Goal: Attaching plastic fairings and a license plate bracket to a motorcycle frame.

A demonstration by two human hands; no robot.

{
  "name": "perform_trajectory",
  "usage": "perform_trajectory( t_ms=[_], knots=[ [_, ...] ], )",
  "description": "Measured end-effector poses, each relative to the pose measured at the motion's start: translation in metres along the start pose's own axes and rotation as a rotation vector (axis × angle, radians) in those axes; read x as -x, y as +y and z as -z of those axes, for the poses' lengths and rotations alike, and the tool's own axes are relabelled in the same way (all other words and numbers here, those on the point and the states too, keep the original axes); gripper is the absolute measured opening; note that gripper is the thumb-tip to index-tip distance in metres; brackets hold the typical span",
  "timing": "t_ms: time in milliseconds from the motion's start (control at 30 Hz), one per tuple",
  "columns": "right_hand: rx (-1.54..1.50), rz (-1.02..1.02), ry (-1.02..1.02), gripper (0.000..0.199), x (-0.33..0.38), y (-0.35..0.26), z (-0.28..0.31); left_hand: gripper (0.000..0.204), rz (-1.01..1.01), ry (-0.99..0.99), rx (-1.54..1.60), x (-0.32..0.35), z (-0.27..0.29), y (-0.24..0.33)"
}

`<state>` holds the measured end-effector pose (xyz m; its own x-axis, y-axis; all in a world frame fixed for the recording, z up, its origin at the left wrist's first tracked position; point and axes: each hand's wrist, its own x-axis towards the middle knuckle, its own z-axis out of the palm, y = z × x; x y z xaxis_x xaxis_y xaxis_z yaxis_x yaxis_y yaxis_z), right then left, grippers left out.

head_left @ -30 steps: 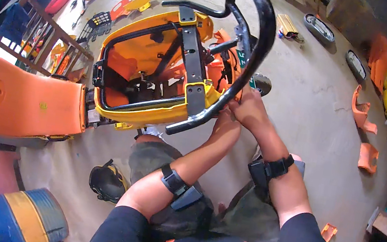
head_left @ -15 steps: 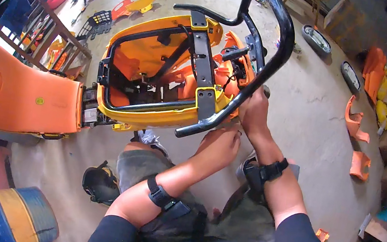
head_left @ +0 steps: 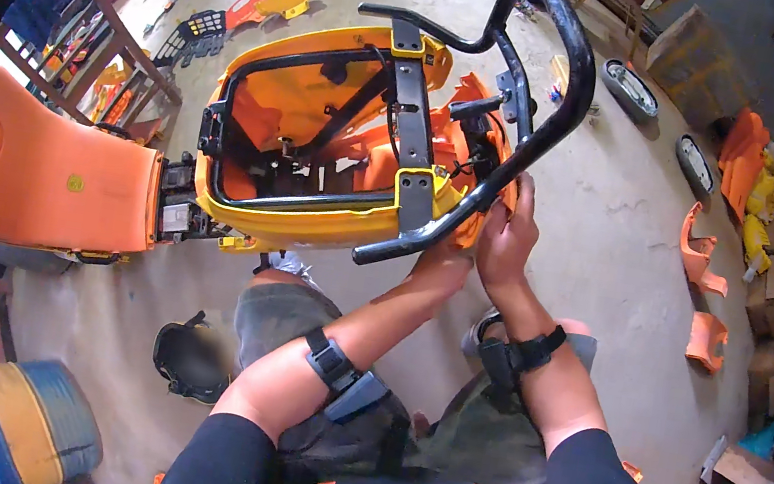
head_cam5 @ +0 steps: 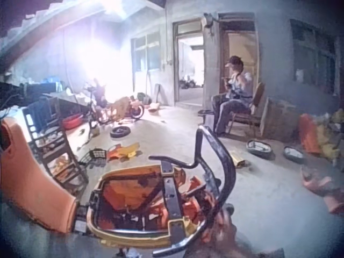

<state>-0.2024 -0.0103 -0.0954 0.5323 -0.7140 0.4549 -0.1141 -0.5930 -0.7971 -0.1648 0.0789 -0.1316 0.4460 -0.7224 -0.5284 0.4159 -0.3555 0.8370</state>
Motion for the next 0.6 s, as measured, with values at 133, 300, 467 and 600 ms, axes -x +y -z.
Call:
perform_trajectory(
  t_ms=[133,300,467,600],
  knots=[
    [0.044,0.159,0.074,0.042,0.000,0.011,0.000,0.053,-0.453,0.022,-0.100,-0.016,-0.008,-0.004],
    [0.043,0.022,-0.103,0.048,0.007,0.016,0.005,0.043,-0.410,0.102,0.227,-0.019,-0.029,0.002],
    [-0.020,0.027,-0.188,0.052,0.000,0.004,0.008,0.046,-0.235,0.075,0.495,-0.021,-0.026,0.009],
    [-0.021,0.000,-0.093,0.049,0.003,-0.003,0.012,0.050,-0.175,0.017,0.501,-0.023,-0.024,-0.002]
  ],
)
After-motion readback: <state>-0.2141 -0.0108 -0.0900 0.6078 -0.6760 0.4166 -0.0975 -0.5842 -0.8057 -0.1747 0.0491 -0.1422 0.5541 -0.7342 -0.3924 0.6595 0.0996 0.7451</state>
